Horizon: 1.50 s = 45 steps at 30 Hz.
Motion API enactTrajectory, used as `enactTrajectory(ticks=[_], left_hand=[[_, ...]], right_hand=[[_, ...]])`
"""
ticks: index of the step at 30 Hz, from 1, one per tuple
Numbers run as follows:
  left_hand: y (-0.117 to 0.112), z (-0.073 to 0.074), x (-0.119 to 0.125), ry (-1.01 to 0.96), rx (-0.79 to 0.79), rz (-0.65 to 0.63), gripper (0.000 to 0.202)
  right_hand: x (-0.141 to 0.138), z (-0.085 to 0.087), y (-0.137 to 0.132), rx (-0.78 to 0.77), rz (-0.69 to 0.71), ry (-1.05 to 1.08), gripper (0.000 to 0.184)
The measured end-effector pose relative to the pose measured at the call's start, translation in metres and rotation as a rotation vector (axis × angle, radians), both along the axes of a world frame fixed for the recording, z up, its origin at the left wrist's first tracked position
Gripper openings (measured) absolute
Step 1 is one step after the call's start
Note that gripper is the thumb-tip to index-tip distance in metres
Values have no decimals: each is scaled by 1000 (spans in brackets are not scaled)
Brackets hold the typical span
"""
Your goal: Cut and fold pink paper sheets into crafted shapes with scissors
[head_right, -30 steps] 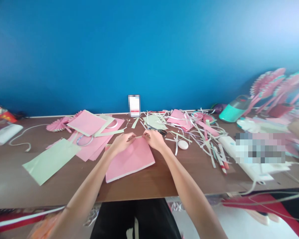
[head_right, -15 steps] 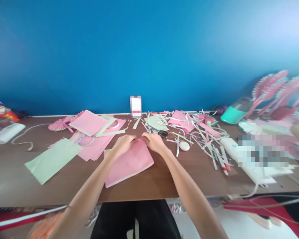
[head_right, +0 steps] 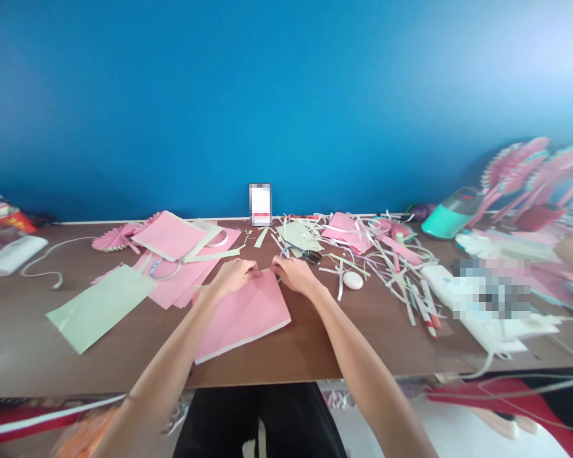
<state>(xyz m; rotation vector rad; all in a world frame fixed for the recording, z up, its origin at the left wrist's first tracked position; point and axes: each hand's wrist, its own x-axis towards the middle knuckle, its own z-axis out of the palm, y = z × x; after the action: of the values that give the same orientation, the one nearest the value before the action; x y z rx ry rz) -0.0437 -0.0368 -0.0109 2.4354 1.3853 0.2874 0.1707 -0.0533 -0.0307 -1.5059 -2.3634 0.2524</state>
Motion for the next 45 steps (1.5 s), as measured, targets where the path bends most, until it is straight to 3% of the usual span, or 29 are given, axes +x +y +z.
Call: enactTrajectory(ticks=[7, 16, 19, 24, 27, 29, 32, 37, 39, 43, 45], left_hand=[[-5, 0, 5, -81, 19, -39, 40], [-5, -11, 10, -112, 51, -59, 21], [-3, -12, 8, -160, 2, -61, 20], [0, -10, 5, -337, -170, -118, 24], [-1, -8, 5, -432, -359, -215, 28], [-3, -8, 7, -428, -400, -272, 27], [-4, -9, 11, -406, -234, -188, 25], [-2, -11, 12, -361, 51, 15, 25], [-2, -10, 11, -349, 108, 65, 29], [-4, -7, 11, -343, 114, 75, 39], [-5, -5, 13, -301, 103, 69, 42]], right_hand=[[1, -1, 0, -17, -5, 90, 18], [-8, 3, -4, -91, 178, 319, 22], [-7, 0, -3, -65, 197, 256, 20], [-9, 0, -8, 91, 113, 60, 21], [-10, 0, -8, 211, 58, 55, 23], [-7, -2, -5, 286, -18, 96, 25], [-2, -5, -1, 332, -155, 103, 29], [-2, -2, 2, 422, -260, 169, 30], [-6, 1, 1, 347, -207, 317, 32], [-13, 0, 1, -10, 52, 529, 31], [-15, -2, 1, -55, 72, 565, 31]])
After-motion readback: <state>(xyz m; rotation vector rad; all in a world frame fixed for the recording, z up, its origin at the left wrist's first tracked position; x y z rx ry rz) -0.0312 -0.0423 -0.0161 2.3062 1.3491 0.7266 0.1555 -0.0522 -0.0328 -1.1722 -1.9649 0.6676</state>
